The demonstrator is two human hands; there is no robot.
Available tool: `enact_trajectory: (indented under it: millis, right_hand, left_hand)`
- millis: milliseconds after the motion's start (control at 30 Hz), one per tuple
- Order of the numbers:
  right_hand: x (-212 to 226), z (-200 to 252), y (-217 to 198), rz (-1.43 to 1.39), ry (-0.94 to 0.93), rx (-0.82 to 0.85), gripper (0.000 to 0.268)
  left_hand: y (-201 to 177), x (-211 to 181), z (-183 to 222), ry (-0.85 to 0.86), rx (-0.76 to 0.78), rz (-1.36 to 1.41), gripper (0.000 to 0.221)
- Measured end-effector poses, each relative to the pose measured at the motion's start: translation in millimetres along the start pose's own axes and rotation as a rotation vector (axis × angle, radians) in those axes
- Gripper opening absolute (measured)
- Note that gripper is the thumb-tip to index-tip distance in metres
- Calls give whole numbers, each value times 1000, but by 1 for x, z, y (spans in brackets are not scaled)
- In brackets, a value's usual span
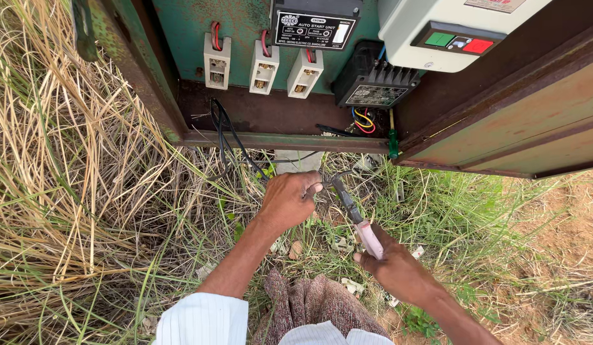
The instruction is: The person connects and arranges electrical wires inside an outdoor control box using pliers. They strip wire ends and position them into terminals within the metal enclosure.
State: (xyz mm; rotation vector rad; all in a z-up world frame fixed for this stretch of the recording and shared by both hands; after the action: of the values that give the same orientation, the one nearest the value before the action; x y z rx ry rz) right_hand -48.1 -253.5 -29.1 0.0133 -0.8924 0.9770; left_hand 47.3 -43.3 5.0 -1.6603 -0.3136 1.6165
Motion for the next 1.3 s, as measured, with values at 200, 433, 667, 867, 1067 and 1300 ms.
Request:
enact_trajectory:
  millis: [200,433,667,867,1067,1300]
  right_hand:
    - [13,31,-21,202,376,24,68]
    - [-12,46,4,-182,321,-63,65]
    - [-4,9,28,-338,150,-64,50]
    - [-31,10,49,-649,39,-48,45]
    - [-10,41,92,-1274,-68,323,46]
    - [22,62,103,-1671,-67,462,43]
  left_hand:
    - [12,-1,-15,45,149,-141,30]
    - [6,-29,-31,174,264,-184,13]
    - [3,-18,-12,147,-46,-207,24]
    - [-5,-22,7,407,-151,-65,8]
    - [-2,2,-23,25,-297,96,47]
    - [2,-17,-45,95,-390,70,39]
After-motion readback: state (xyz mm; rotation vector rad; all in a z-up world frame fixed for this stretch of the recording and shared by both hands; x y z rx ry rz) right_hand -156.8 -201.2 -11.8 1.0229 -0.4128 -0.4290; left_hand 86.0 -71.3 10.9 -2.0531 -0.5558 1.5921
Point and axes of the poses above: each hand's wrist, its own z-axis away from the middle knuckle, its own y-axis out of the palm, x = y × z, the point moved 8 cm from there along -z, towards the middle knuckle, and after that the axes turned 14 degrees about x, right-handed, at the moved point
